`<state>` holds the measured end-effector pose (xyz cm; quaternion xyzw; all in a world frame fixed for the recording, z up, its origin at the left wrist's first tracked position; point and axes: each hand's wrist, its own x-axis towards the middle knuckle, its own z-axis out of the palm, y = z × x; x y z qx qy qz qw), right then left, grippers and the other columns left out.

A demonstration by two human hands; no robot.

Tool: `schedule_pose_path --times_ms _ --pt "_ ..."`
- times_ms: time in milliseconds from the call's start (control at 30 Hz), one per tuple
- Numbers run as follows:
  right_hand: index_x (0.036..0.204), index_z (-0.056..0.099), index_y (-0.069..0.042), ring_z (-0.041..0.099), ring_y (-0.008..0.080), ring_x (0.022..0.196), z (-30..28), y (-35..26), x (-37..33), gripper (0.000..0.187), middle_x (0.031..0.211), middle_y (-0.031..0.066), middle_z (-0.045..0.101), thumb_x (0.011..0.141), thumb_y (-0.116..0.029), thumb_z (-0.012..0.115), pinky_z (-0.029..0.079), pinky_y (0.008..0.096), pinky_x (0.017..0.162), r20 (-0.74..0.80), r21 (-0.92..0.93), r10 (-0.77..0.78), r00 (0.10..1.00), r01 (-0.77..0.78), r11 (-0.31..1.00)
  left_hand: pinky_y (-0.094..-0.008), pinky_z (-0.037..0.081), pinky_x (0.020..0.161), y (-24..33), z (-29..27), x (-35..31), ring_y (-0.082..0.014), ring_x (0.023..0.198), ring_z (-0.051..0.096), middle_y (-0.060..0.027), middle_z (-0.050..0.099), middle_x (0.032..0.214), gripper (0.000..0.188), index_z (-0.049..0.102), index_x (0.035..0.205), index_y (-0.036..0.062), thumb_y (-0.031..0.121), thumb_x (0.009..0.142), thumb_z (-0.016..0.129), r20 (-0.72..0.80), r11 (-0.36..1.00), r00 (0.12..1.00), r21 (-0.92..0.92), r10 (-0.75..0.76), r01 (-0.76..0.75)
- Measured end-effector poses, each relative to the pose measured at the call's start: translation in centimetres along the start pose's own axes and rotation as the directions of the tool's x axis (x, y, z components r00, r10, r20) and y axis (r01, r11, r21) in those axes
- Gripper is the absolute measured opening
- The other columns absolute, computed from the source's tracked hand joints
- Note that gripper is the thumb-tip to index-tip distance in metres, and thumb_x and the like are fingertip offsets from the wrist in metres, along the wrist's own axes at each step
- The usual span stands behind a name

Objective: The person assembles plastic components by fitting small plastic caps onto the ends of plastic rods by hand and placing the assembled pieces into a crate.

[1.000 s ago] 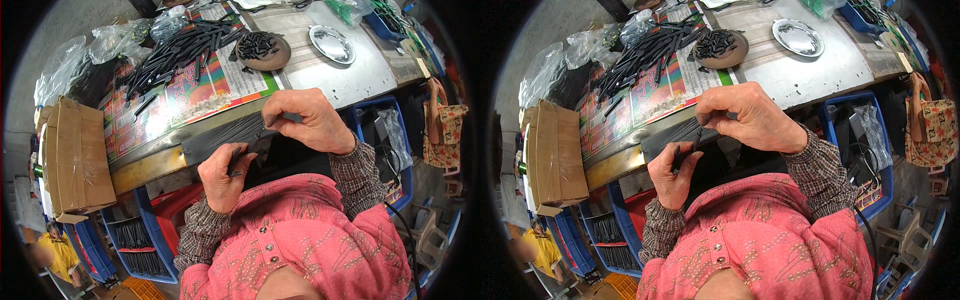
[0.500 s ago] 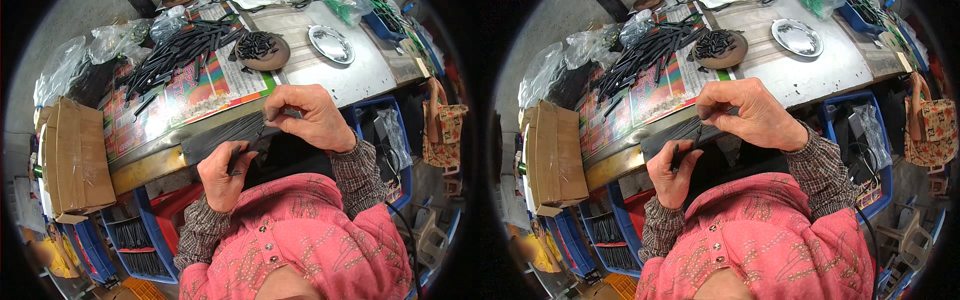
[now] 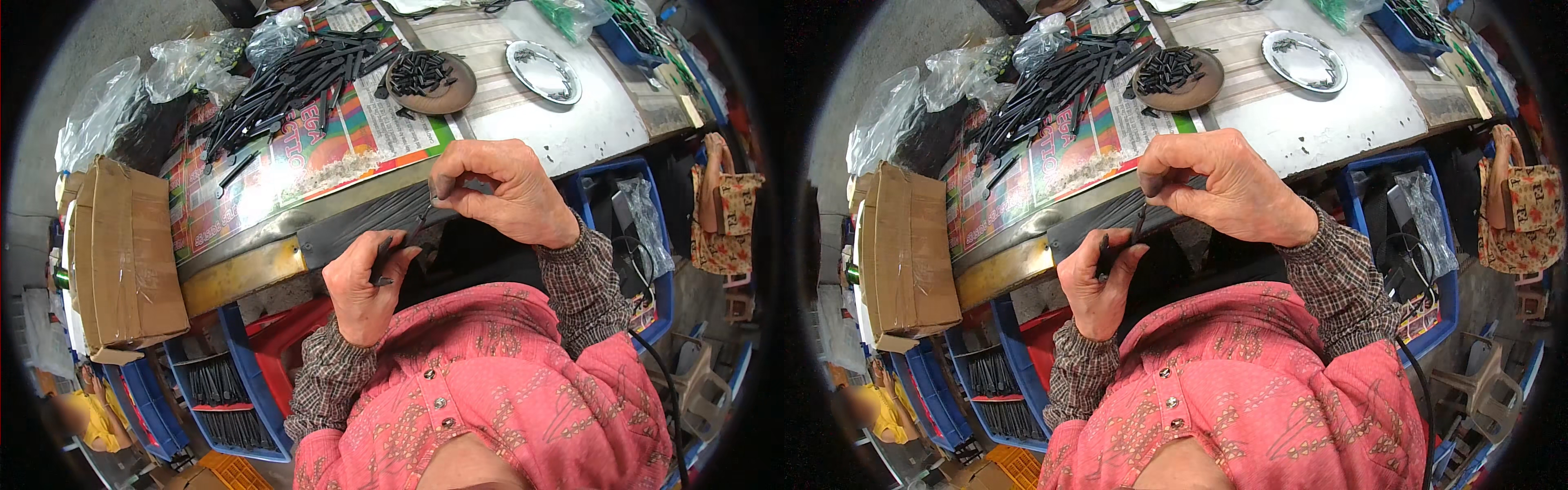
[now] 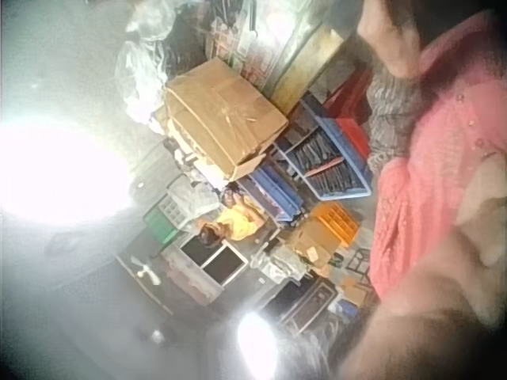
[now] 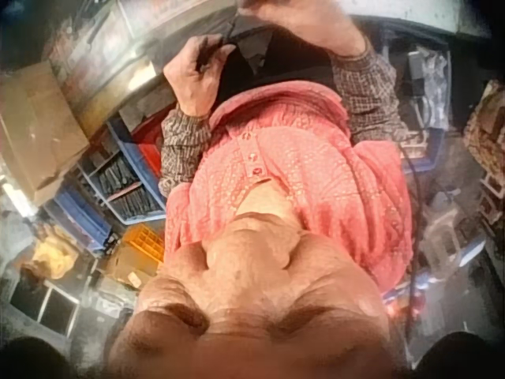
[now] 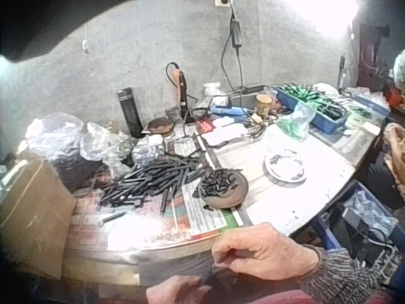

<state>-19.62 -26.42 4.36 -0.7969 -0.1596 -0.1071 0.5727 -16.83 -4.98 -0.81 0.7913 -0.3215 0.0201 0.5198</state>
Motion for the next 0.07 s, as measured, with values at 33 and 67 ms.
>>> schedule_pose_path --times_ms 33,67 --pt "0.087 0.059 0.0 0.059 0.0125 0.079 -0.03 0.05 0.0 0.014 0.086 0.0054 0.062 0.078 0.011 0.061 0.048 0.0256 0.072 0.01 -0.006 -0.003 1.0 0.003 1.0 -0.028 0.05 0.062 0.0 -0.01 -0.03 -0.0206 0.066 0.065 -0.0127 0.066 0.08 0.023 0.064 0.092 0.0007 -0.002 0.074 0.077 0.001 1.0 1.0 0.005 0.0 0.0" --pt "0.087 0.059 0.0 0.059 0.0125 0.079 0.0 0.09 -0.01 0.014 0.086 0.0054 0.062 0.078 0.011 0.061 0.048 0.0256 0.072 0.01 -0.005 -0.003 1.0 0.003 1.0 -0.0281 0.051 0.062 -0.02 -0.03 -0.06 -0.0208 0.066 0.065 -0.013 0.066 0.08 0.023 0.064 0.092 0.0007 -0.001 0.074 0.077 0.006 1.0 1.0 0.007 -0.003 0.003"
